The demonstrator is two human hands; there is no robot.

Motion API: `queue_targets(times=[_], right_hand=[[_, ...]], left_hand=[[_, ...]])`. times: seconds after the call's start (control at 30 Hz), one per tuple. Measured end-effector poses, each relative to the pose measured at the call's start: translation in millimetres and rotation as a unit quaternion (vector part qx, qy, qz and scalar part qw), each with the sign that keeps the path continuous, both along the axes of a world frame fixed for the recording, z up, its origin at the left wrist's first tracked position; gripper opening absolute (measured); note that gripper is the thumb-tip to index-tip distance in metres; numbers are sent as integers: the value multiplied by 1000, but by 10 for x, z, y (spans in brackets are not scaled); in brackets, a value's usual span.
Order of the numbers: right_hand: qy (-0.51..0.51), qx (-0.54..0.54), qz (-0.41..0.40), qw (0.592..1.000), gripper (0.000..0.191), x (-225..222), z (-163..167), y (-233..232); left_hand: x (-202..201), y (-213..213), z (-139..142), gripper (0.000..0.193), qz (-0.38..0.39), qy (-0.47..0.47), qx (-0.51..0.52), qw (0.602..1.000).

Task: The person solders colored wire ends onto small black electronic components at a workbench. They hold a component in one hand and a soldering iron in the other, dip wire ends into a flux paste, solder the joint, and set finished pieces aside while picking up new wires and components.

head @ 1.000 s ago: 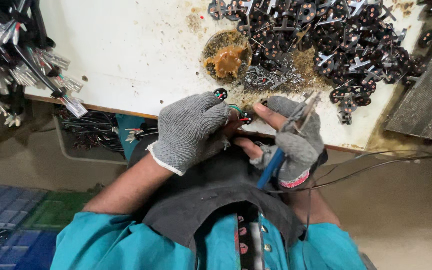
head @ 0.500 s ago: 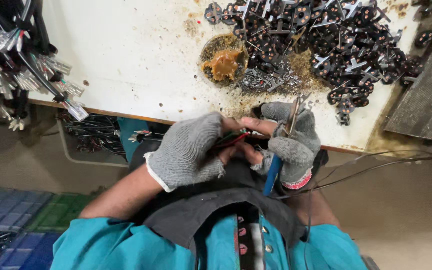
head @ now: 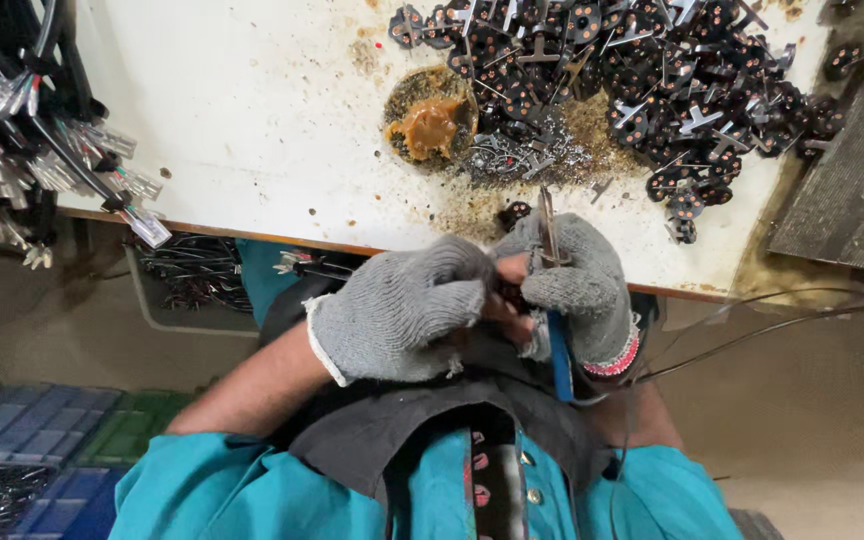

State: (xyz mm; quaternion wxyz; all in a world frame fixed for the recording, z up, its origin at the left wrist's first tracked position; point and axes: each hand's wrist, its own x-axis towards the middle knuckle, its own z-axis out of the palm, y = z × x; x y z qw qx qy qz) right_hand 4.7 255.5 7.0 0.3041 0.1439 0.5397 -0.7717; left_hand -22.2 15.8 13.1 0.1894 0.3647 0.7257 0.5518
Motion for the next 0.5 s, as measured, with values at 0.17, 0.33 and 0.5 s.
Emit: queue_targets(times=[0.17,0.33,0.5], right_hand=[[-99,-37,-72,992,35,81,27,23],[304,298,-4,905,26,117,263,-115],[363,346,-160,850,27,52,311,-214]], left_hand=[[38,-245,147,55,66,-45,-155,985],[-55,-581,286,30,9,-25,-278,960],[-781,-299,973,29,130,201,-304,922]])
